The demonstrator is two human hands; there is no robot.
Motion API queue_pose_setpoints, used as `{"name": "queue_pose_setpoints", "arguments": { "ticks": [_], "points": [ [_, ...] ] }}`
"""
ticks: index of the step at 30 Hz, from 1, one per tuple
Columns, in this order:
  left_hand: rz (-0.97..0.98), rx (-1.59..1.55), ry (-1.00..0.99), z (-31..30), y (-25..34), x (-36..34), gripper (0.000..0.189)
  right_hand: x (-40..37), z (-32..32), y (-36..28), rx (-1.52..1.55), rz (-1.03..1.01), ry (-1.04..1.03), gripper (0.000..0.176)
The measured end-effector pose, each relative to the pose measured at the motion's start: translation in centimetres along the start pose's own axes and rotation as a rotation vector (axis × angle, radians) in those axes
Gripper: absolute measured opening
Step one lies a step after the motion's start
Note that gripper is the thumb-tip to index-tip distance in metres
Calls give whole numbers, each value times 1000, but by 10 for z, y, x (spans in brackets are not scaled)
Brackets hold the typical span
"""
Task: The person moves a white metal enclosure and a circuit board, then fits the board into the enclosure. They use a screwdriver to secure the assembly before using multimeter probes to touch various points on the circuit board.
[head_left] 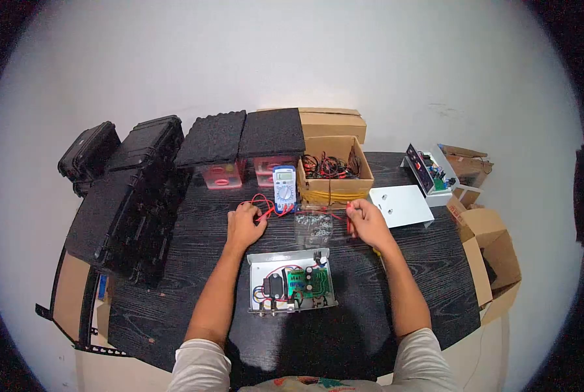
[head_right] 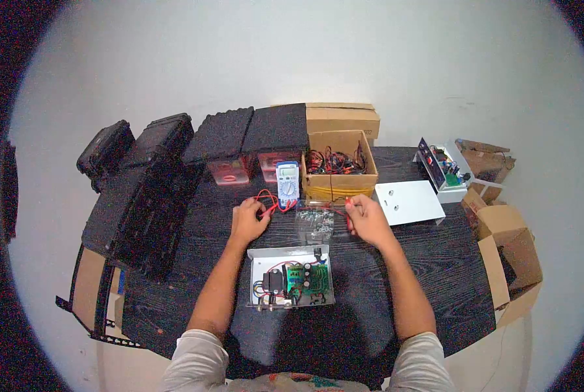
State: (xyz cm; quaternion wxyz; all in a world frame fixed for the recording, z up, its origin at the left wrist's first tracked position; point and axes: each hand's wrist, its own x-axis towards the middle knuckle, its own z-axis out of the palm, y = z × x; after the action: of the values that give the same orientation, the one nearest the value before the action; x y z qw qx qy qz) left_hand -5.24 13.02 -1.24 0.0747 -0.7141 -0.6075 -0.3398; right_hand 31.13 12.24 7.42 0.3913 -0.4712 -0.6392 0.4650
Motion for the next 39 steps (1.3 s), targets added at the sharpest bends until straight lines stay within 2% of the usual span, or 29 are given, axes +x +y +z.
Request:
{"name": "queue_pose_setpoints", "arguments": {
  "ticks": [1, 4, 7, 10, 13, 15, 18, 21, 24, 25, 28, 31, 35, 37, 39],
  "points": [
    [4, -2, -21, 0, 0, 0, 16, 10, 3, 22, -23, -196, 84, 25],
    [9, 9, -52, -1, 1, 1, 16, 11, 1, 24, 72, -80, 43, 22],
    [-10, 74, -18, -1, 1, 1, 16, 15, 6, 30, 5, -140, 91, 20],
    [-58, 138, 32, 2, -2, 2, 14, 6, 9, 15, 171, -7, 54, 19],
    [-107, 119, 103, 2, -3, 2, 14, 9, 6, 24, -157, -189, 102, 17],
    [-80, 82, 154, -8, 6, 2, 15, 9, 5, 26, -277, -208, 162, 19],
    [-73, 51, 118, -13, 8, 6, 21, 0, 8, 10, -470, -268, 240, 20],
    [25, 106, 81, -18, 15, 8, 23, -8, 7, 1, -593, -321, 215, 21],
    [210, -66, 136, -17, 13, 29, 26, -8, 5, -4, -746, -380, 217, 22],
    [181, -106, 98, -17, 16, 38, 29, -11, 6, -4, -809, -393, 217, 22],
    [397, -46, 62, -25, 26, 79, 32, -13, 10, -14, -908, -578, 332, 26],
    [473, -41, -100, -20, 28, 104, 33, -15, 12, -21, -907, -580, 419, 23],
    [455, -62, -336, -16, 28, 121, 30, -17, 5, -24, -867, -341, 321, 26],
    [488, 0, -335, -18, 30, 122, 30, -18, 6, -26, -906, -274, 310, 30],
    [497, 44, -347, -21, 34, 122, 30, -14, 4, -21, -859, -354, 334, 32]
  ]
}}
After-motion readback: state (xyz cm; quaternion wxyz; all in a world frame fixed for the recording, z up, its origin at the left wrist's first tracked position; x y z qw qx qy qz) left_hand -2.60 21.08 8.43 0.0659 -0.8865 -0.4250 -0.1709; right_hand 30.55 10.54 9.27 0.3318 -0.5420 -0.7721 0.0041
